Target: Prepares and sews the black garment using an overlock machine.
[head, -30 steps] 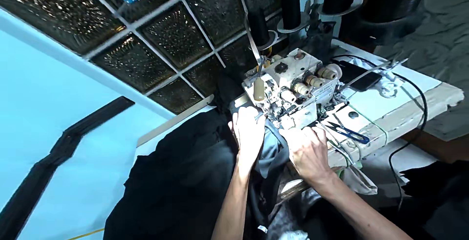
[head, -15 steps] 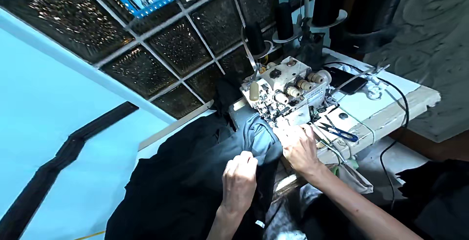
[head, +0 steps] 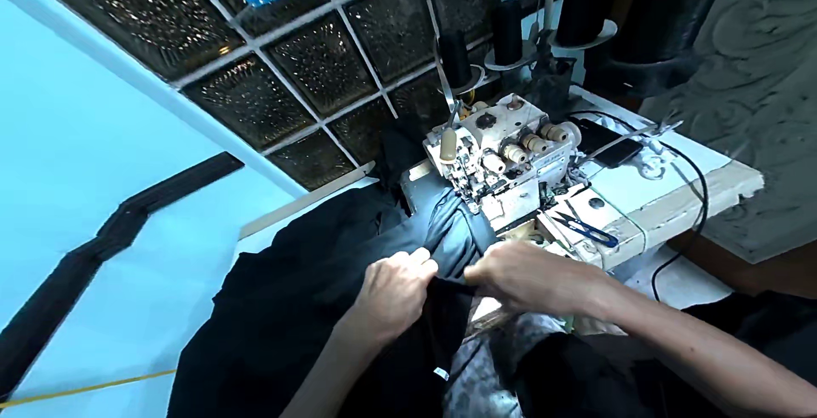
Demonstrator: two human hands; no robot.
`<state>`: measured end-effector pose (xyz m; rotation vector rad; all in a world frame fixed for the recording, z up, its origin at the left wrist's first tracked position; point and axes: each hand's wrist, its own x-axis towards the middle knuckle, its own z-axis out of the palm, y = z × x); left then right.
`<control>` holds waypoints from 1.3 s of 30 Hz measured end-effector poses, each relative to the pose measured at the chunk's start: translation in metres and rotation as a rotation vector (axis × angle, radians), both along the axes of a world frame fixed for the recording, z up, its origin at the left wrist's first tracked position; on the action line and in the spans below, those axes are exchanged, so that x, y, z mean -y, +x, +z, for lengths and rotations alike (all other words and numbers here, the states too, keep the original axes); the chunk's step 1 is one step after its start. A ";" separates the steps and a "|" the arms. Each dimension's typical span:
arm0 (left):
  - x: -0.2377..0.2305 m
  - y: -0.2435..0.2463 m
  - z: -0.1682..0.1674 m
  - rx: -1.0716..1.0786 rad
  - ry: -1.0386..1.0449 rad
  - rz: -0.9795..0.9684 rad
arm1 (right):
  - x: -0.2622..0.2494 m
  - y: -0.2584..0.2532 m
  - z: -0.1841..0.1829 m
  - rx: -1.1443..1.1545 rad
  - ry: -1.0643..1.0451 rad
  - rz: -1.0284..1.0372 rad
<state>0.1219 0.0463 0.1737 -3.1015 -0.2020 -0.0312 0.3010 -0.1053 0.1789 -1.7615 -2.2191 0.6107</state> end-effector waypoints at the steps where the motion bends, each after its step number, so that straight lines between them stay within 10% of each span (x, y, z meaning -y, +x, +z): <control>1: -0.007 0.002 0.003 -0.039 -0.092 0.013 | -0.002 0.003 -0.003 0.008 0.067 -0.113; 5: -0.025 0.015 0.007 -0.074 -0.423 0.166 | -0.028 0.018 -0.050 0.147 0.608 -0.398; 10: -0.031 0.034 -0.030 0.208 -0.264 0.365 | -0.057 0.027 -0.090 0.149 0.997 -0.394; 17: -0.017 0.028 -0.071 0.646 -0.125 0.246 | -0.035 0.019 -0.096 -0.105 0.891 -0.428; 39: -0.003 0.024 -0.094 0.666 0.092 0.165 | -0.040 -0.002 -0.109 0.244 0.938 -0.500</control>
